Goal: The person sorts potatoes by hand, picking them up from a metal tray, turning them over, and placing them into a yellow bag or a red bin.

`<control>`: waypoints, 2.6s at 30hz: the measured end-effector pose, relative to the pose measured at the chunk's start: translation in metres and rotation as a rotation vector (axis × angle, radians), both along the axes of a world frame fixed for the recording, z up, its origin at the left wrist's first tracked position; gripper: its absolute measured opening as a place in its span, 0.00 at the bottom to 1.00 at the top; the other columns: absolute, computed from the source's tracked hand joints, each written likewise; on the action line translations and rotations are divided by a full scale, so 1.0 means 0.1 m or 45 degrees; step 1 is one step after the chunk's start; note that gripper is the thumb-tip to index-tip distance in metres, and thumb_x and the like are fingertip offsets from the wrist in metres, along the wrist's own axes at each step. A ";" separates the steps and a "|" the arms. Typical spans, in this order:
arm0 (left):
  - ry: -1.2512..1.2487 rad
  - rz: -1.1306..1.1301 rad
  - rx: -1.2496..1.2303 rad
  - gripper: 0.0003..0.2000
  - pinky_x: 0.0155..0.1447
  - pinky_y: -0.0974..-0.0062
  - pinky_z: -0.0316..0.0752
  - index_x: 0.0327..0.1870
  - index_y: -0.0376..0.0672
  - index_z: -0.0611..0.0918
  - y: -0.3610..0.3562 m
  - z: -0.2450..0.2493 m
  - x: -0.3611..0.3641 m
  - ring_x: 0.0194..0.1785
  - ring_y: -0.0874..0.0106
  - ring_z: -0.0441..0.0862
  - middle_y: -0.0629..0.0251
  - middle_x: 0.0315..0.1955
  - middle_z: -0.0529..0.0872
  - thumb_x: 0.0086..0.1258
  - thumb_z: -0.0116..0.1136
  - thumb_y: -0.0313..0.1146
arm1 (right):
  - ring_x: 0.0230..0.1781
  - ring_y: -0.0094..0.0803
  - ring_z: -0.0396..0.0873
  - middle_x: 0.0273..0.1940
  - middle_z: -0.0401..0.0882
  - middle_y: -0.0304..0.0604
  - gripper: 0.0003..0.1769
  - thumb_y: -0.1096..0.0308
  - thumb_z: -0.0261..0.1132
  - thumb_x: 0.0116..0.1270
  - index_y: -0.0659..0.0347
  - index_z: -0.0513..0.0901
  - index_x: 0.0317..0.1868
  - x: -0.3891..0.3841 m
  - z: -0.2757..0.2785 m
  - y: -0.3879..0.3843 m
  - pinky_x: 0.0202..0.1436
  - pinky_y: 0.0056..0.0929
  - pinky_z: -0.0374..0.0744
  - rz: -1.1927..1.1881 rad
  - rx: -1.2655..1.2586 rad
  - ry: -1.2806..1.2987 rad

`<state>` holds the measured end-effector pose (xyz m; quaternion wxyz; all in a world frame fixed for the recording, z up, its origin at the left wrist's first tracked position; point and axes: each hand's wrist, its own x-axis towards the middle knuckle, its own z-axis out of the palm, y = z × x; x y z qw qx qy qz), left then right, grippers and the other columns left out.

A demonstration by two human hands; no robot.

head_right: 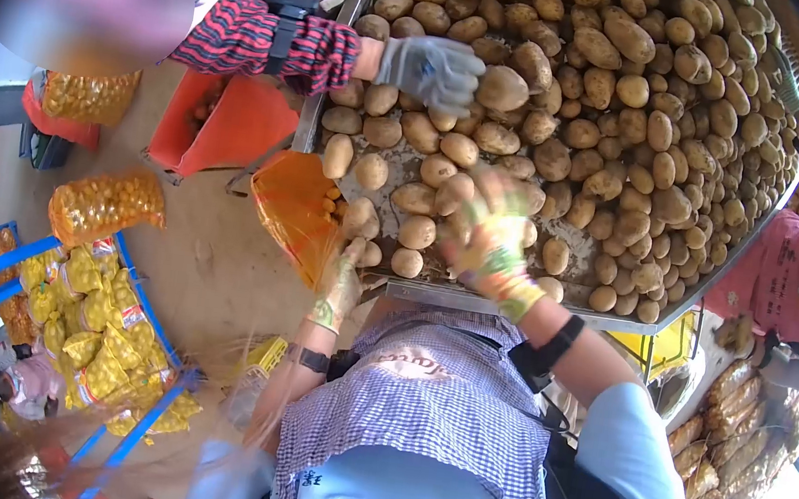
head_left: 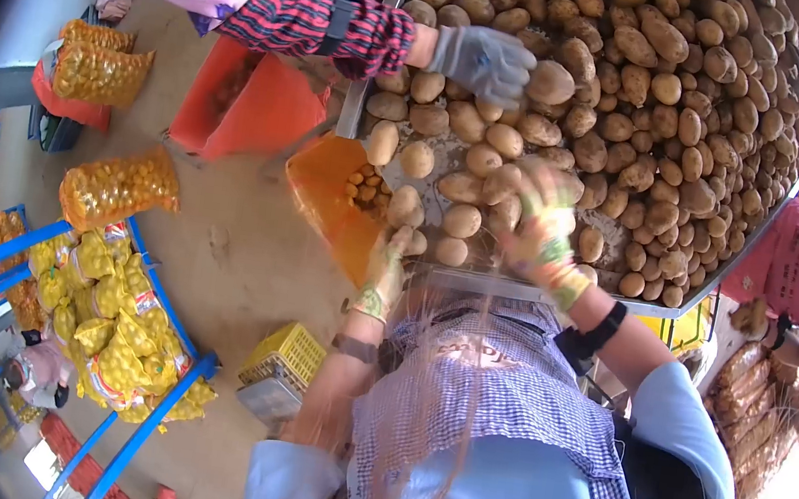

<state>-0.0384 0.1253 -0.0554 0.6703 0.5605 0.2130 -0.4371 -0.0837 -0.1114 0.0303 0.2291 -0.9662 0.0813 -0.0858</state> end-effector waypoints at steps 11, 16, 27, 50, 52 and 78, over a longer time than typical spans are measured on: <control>0.494 0.596 0.039 0.40 0.71 0.35 0.59 0.78 0.59 0.56 0.22 -0.30 0.01 0.75 0.50 0.57 0.66 0.73 0.60 0.69 0.43 0.71 | 0.77 0.58 0.52 0.75 0.55 0.61 0.51 0.57 0.74 0.54 0.59 0.60 0.76 -0.24 -0.29 0.46 0.78 0.54 0.55 0.595 0.501 0.294; -1.612 -0.355 0.969 0.39 0.75 0.47 0.55 0.76 0.46 0.60 -0.09 0.02 -0.11 0.75 0.45 0.55 0.48 0.74 0.59 0.70 0.61 0.53 | 0.75 0.52 0.57 0.72 0.61 0.56 0.46 0.57 0.74 0.54 0.61 0.66 0.71 -0.79 -0.10 -0.15 0.76 0.56 0.57 0.069 -0.053 0.358; -1.745 -0.771 0.727 0.24 0.56 0.53 0.73 0.63 0.39 0.76 -0.26 -0.23 -0.12 0.47 0.50 0.78 0.47 0.42 0.83 0.66 0.59 0.37 | 0.60 0.53 0.73 0.59 0.73 0.54 0.43 0.55 0.78 0.50 0.62 0.70 0.65 -0.77 -0.32 -0.05 0.63 0.47 0.72 -0.282 0.273 0.415; -1.300 -0.634 -0.207 0.31 0.60 0.68 0.75 0.60 0.34 0.74 -0.66 1.02 -0.09 0.54 0.67 0.79 0.59 0.52 0.80 0.66 0.68 0.49 | 0.44 0.30 0.83 0.53 0.81 0.41 0.27 0.46 0.54 0.77 0.60 0.75 0.61 -0.80 0.29 0.13 0.42 0.29 0.83 -0.197 2.604 0.394; -1.270 -0.570 -0.292 0.23 0.59 0.69 0.75 0.58 0.34 0.76 -0.68 0.88 -0.20 0.54 0.68 0.79 0.58 0.51 0.81 0.72 0.62 0.43 | 0.46 0.37 0.84 0.51 0.82 0.50 0.23 0.51 0.56 0.76 0.63 0.78 0.57 -0.75 0.34 0.27 0.43 0.36 0.82 -0.140 2.184 0.367; -0.746 -0.251 -0.122 0.25 0.62 0.72 0.76 0.69 0.35 0.68 -0.67 0.45 -0.12 0.55 0.68 0.81 0.57 0.53 0.82 0.77 0.55 0.39 | 0.52 0.49 0.79 0.48 0.81 0.52 0.38 0.45 0.78 0.46 0.61 0.83 0.54 -0.17 -0.19 -0.39 0.58 0.42 0.76 -0.331 0.283 0.381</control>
